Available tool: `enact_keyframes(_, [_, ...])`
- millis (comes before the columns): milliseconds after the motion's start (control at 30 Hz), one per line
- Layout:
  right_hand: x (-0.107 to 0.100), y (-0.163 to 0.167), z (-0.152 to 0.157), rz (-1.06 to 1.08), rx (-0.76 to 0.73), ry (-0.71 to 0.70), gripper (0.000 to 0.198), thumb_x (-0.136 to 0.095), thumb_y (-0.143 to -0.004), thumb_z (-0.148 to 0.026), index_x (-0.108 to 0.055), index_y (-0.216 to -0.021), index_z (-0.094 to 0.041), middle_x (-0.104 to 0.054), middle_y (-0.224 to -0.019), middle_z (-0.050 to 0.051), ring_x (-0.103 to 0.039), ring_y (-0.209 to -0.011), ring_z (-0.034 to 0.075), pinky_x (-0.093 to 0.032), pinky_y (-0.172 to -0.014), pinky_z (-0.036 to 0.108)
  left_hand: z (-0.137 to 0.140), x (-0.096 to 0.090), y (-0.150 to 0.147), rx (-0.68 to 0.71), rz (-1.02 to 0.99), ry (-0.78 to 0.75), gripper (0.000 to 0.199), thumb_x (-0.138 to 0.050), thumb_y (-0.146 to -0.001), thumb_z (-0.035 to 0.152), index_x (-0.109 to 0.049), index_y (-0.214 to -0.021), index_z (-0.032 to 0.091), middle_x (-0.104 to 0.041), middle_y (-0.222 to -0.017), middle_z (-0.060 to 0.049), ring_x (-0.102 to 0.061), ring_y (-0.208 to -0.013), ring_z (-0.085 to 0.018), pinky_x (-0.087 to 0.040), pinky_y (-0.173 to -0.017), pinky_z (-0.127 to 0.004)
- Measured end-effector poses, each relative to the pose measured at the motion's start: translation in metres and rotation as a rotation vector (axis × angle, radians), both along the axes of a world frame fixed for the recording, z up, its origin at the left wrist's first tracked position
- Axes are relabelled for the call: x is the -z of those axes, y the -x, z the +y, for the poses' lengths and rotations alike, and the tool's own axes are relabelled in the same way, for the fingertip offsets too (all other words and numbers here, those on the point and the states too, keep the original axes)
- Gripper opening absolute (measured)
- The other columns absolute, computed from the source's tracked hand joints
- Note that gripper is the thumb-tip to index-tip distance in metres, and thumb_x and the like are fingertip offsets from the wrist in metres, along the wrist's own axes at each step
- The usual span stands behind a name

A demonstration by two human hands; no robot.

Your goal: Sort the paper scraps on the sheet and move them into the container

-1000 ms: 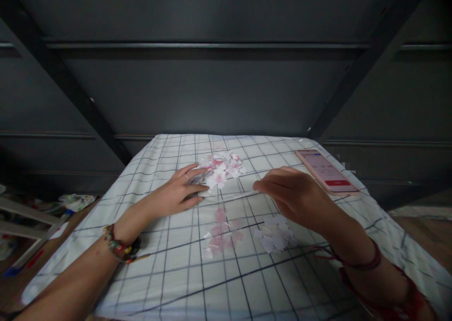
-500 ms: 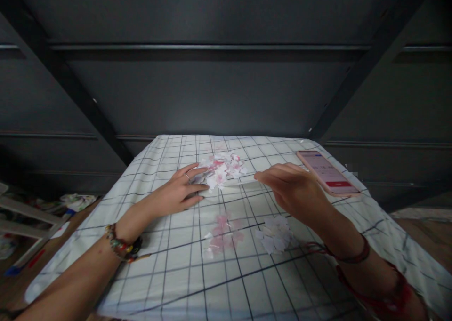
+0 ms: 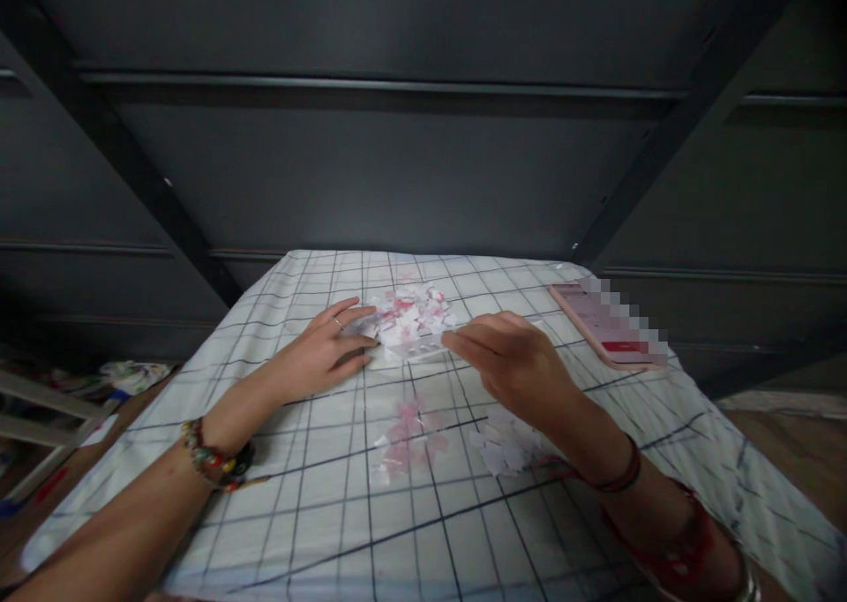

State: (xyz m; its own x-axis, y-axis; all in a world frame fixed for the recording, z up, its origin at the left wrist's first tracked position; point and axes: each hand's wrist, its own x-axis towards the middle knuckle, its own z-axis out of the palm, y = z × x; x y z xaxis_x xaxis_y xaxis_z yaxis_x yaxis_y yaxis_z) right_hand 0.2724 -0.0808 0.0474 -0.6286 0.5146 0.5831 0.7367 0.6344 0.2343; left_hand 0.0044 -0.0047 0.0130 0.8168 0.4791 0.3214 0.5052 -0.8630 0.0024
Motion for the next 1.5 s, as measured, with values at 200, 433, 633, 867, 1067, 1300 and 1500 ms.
enact_keyframes(200, [-0.012, -0.017, -0.008, 0.030, -0.054, -0.014, 0.031, -0.037, -0.081, 0.000, -0.062, -0.082, -0.018, -0.061, -0.067, 0.001, -0.049, -0.063, 0.013, -0.034, -0.058, 0.029, 0.001, 0.002, 0.001, 0.009, -0.022, -0.001, 0.022, -0.050, -0.088, 0.024, -0.064, -0.104, 0.020, -0.043, -0.134, -0.008, -0.027, -0.130, -0.028, -0.032, -0.104, -0.050])
enact_keyframes(433, [-0.002, -0.007, 0.002, 0.006, -0.020, -0.056, 0.029, -0.038, -0.083, -0.003, -0.063, -0.089, -0.016, -0.063, -0.071, 0.001, -0.050, -0.064, 0.013, -0.035, -0.059, 0.028, 0.001, 0.002, 0.000, 0.018, -0.017, 0.000, 0.023, -0.049, -0.089, 0.023, -0.064, -0.106, 0.017, -0.042, -0.133, -0.010, -0.027, -0.130, -0.029, -0.031, -0.104, -0.050])
enact_keyframes(633, [-0.006, -0.010, -0.004, 0.030, -0.037, -0.060, 0.030, -0.036, -0.083, -0.002, -0.062, -0.081, -0.018, -0.062, -0.068, 0.001, -0.049, -0.062, 0.013, -0.035, -0.058, 0.029, 0.001, 0.002, 0.000, 0.018, -0.026, 0.006, 0.022, -0.050, -0.088, 0.023, -0.063, -0.105, 0.020, -0.043, -0.134, -0.008, -0.027, -0.130, -0.028, -0.033, -0.104, -0.050])
enact_keyframes(867, [-0.008, -0.025, -0.004, 0.057, 0.098, -0.067, 0.035, -0.037, -0.075, 0.003, -0.060, -0.086, -0.020, -0.064, -0.070, 0.000, -0.052, -0.062, 0.014, -0.037, -0.060, 0.029, 0.000, 0.001, 0.001, 0.019, -0.017, 0.015, 0.024, -0.048, -0.089, 0.023, -0.063, -0.106, 0.018, -0.041, -0.134, -0.010, -0.026, -0.131, -0.029, -0.032, -0.104, -0.050])
enact_keyframes(1067, [-0.003, -0.023, 0.003, -0.002, 0.132, -0.036, 0.035, -0.038, -0.072, 0.006, -0.061, -0.083, -0.018, -0.063, -0.067, 0.001, -0.052, -0.059, 0.014, -0.038, -0.060, 0.028, 0.000, 0.001, 0.001, 0.031, -0.019, 0.029, 0.024, -0.048, -0.089, 0.023, -0.064, -0.107, 0.017, -0.041, -0.134, -0.011, -0.026, -0.130, -0.030, -0.032, -0.104, -0.051])
enact_keyframes(1300, [-0.002, -0.029, 0.001, 0.087, 0.112, -0.009, 0.031, -0.038, -0.078, 0.002, -0.061, -0.085, -0.018, -0.063, -0.068, 0.001, -0.054, -0.063, 0.015, -0.039, -0.062, 0.028, 0.000, 0.000, 0.001, 0.033, -0.012, 0.023, 0.024, -0.049, -0.089, 0.023, -0.063, -0.107, 0.017, -0.041, -0.134, -0.012, -0.027, -0.130, -0.030, -0.032, -0.104, -0.050])
enact_keyframes(1500, [-0.001, -0.028, 0.003, 0.037, 0.167, 0.020, 0.030, -0.039, -0.077, 0.002, -0.061, -0.083, -0.018, -0.064, -0.067, 0.001, -0.054, -0.061, 0.015, -0.039, -0.060, 0.028, 0.001, 0.002, 0.002, 0.043, -0.013, 0.000, 0.024, -0.048, -0.089, 0.022, -0.063, -0.106, 0.016, -0.040, -0.134, -0.012, -0.026, -0.130, -0.030, -0.033, -0.103, -0.050])
